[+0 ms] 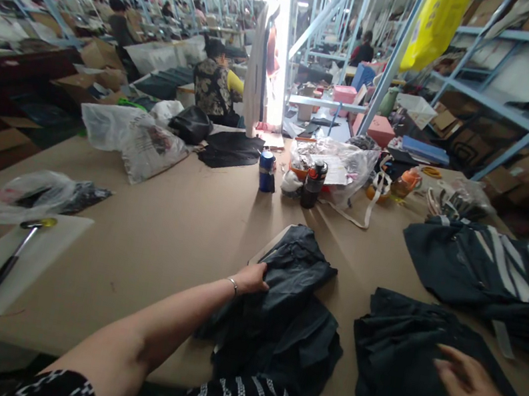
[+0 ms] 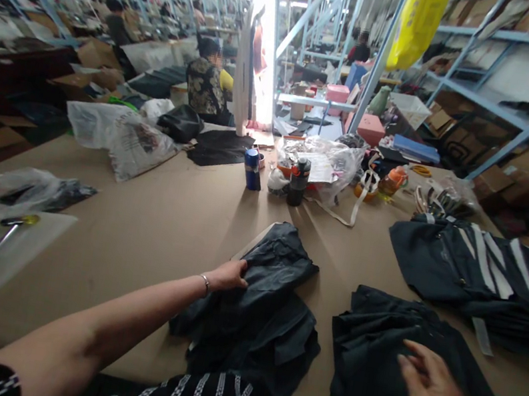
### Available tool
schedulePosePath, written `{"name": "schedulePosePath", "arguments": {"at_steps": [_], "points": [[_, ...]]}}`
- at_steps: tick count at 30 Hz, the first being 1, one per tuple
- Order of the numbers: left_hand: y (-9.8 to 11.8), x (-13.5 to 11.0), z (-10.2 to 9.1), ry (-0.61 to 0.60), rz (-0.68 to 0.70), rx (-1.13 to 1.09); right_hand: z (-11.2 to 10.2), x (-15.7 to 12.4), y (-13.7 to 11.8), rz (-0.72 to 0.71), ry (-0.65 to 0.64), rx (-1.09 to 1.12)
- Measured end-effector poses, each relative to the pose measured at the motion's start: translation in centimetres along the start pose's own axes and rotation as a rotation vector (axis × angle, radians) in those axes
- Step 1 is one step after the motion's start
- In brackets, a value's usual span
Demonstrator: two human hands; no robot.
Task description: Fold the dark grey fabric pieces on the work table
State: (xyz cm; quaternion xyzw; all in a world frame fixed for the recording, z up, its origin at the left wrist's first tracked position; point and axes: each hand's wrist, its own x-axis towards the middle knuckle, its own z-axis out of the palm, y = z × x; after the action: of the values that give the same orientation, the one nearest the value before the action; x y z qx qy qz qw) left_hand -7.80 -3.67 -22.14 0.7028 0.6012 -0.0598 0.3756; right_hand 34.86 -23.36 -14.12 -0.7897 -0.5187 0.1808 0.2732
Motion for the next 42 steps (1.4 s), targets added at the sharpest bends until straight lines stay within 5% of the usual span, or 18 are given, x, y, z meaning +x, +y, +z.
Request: {"name": "schedulePosePath", "arguments": {"at_steps": [4,8,12,16,20,24,28,34,38,42], "points": [[1.8,-1.8,0.6,0.014,0.120,0.080,9.0,-0.9,-7.1,-0.114,-0.356,0.152],[5.0,-5.5,1.0,-0.032,0.434,0.062,13.4,-0.3,-10.4,-0.152,-0.355,0.281],[7.1,-8.8,3.9,-0.173,0.688,-0.020,15.4,1.5,-8.9,-0.014,-0.268,0.348],[6.3,-9.1,7.2,-0.425,0.621,-0.059,18.5,1.5,-5.9,0.115,-0.216,0.326],[4.0,-7.4,7.4,-0.216,0.492,0.020,20.9,-0.2,-5.4,0.088,-0.155,0.186],[3.1,-5.7,6.3,-0.039,0.337,0.108,21.4,-0.2,-8.3,-0.226,-0.263,-0.103],[3.4,-5.0,6.7,0.014,0.290,0.160,21.9,2.6,-11.8,-0.472,-0.412,-0.513],[3.2,-6.1,6.2,0.084,0.327,0.089,21.8,5.9,-14.0,-0.704,-0.547,-0.616],[3.6,-8.7,3.9,0.175,0.376,-0.058,18.3,5.7,-15.2,-0.758,-0.551,-0.645],[5.1,-12.3,1.2,0.348,0.608,-0.325,12.4,5.2,-17.7,-0.840,-0.422,-0.664]]}}
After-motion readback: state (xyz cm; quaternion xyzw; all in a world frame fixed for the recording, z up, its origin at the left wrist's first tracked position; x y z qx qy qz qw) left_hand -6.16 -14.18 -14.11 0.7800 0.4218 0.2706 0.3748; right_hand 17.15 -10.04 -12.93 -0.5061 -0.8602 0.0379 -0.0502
